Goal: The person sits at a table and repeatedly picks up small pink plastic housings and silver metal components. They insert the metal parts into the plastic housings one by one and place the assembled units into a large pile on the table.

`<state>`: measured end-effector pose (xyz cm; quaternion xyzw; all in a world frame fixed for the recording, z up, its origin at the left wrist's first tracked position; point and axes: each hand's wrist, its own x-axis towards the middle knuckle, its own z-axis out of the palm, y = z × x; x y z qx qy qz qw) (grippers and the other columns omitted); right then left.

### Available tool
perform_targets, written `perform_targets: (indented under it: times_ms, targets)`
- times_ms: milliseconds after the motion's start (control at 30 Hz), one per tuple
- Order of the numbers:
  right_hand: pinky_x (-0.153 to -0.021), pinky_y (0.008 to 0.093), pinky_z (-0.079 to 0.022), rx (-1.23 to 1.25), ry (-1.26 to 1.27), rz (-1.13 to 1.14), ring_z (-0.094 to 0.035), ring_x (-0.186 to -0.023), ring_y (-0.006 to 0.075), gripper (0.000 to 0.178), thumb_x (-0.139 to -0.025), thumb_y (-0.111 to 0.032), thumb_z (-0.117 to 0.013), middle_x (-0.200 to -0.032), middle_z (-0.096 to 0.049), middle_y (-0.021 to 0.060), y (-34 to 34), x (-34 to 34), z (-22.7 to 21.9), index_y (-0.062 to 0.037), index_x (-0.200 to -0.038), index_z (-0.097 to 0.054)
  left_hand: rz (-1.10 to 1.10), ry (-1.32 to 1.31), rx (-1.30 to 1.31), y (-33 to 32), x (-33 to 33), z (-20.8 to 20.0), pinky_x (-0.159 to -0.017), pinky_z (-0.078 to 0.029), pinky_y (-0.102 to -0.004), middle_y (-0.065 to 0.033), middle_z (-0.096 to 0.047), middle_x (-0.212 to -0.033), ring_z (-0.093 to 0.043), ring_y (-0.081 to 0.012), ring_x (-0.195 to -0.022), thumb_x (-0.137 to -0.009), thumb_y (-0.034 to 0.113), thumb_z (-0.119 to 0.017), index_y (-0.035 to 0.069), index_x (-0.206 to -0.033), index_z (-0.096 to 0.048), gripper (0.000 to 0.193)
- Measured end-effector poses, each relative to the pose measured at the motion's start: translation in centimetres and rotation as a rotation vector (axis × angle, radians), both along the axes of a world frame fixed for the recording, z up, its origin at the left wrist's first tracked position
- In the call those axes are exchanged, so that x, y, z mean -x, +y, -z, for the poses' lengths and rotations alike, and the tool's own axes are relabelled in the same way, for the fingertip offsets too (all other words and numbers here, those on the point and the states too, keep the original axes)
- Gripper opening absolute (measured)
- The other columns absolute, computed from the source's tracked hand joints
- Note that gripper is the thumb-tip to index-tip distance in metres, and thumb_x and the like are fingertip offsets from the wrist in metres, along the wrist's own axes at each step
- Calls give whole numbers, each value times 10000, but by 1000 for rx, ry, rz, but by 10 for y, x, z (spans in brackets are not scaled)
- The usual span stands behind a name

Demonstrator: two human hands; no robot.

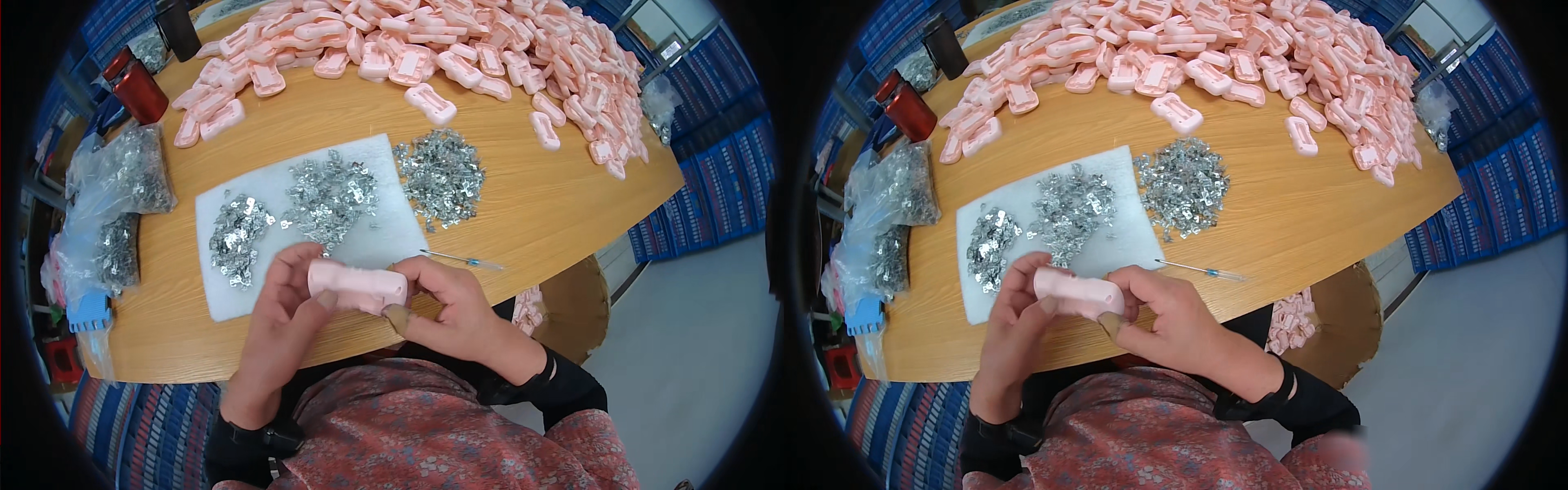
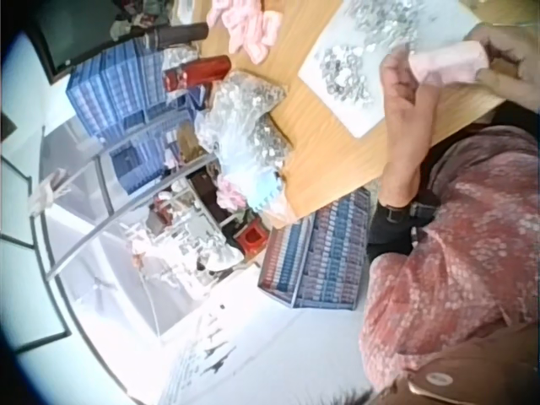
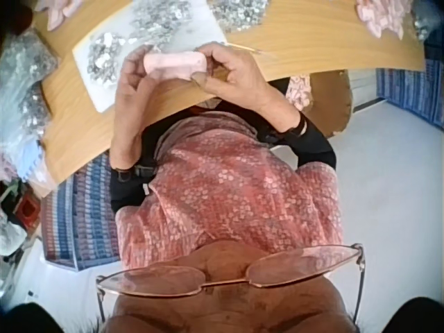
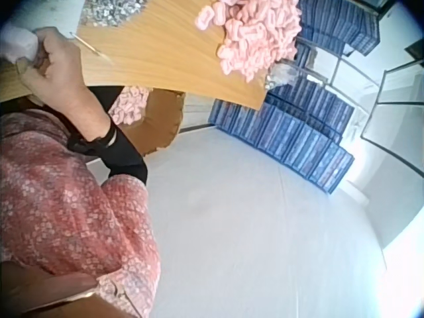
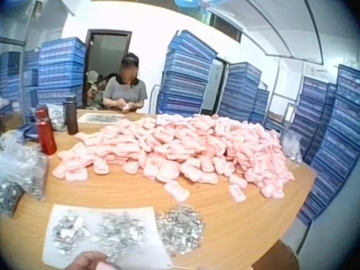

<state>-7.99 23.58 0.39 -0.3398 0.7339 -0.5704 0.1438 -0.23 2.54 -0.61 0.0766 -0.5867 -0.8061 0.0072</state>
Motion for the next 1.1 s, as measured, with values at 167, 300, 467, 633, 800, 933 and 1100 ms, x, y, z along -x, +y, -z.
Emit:
perform_targets:
  times_ms: [167, 300, 467, 633, 800, 933, 1100]
  targets:
    - [-660, 330, -513, -180, -41, -210, -637, -752, 167, 251, -827, -101, -739, -868, -652, 79, 7, 7, -9, -35, -1045, -635, 475, 3, 469, -13, 21, -46, -997, -469, -352, -106, -606, -1203, -609, -217, -1099, -954, 196, -641, 13, -1495, -349, 641]
    - [-669, 311, -526, -179, -98, -208, -656, -738, 172, 283, -808, -104, -766, -878, -674, 67, 6, 11, -25, -37, -1060, -657, 768, -163, 221, -15, 28, -45, -866, -519, -296, -92, -651, -1071, -656, -186, -947, -1004, 210, -602, 87, -1516, -374, 574]
    - [-700, 340, -531, -400, 511, 144, -649, -782, 244, 214, -808, -22, -706, -910, -662, 79, 42, 66, -1, -72, -1016, -700, 576, -295, -149, -16, 17, -24, -824, -541, -320, -109, -650, -1041, -660, -206, -901, -1055, 313, -494, 70, -1546, -316, 577]
    - [-764, 368, -480, -576, 770, 48, -577, -878, 250, 178, -770, -59, -700, -863, -586, 45, 43, 87, 8, -136, -930, -704, 459, -292, -280, -5, 19, -12, -799, -570, -371, -162, -672, -992, -694, -269, -862, -1034, 450, -466, 1, -1522, -310, 681]
    - [-809, 376, -438, -604, 840, -7, -555, -901, 246, 130, -778, -99, -688, -854, -578, 36, 31, 88, 9, -143, -899, -672, 398, -330, -396, -6, 19, -11, -841, -566, -370, -107, -637, -1003, -662, -217, -915, -1081, 372, -376, 65, -1523, -342, 539]
    - [-848, 405, -419, -510, 681, 49, -552, -926, 271, 155, -781, -91, -685, -872, -585, 52, 31, 86, 0, -114, -932, -654, 315, -361, -534, -3, 24, 0, -785, -595, -418, -153, -674, -972, -694, -276, -868, -1063, 459, -342, 30, -1510, -334, 619]
    - [-845, 409, -421, -515, 678, 138, -557, -945, 284, 175, -777, -90, -700, -900, -600, 66, 36, 90, 5, -103, -947, -661, 274, -358, -550, 2, 27, 4, -808, -594, -434, -140, -665, -964, -681, -255, -889, -1079, 438, -284, 54, -1492, -373, 572]
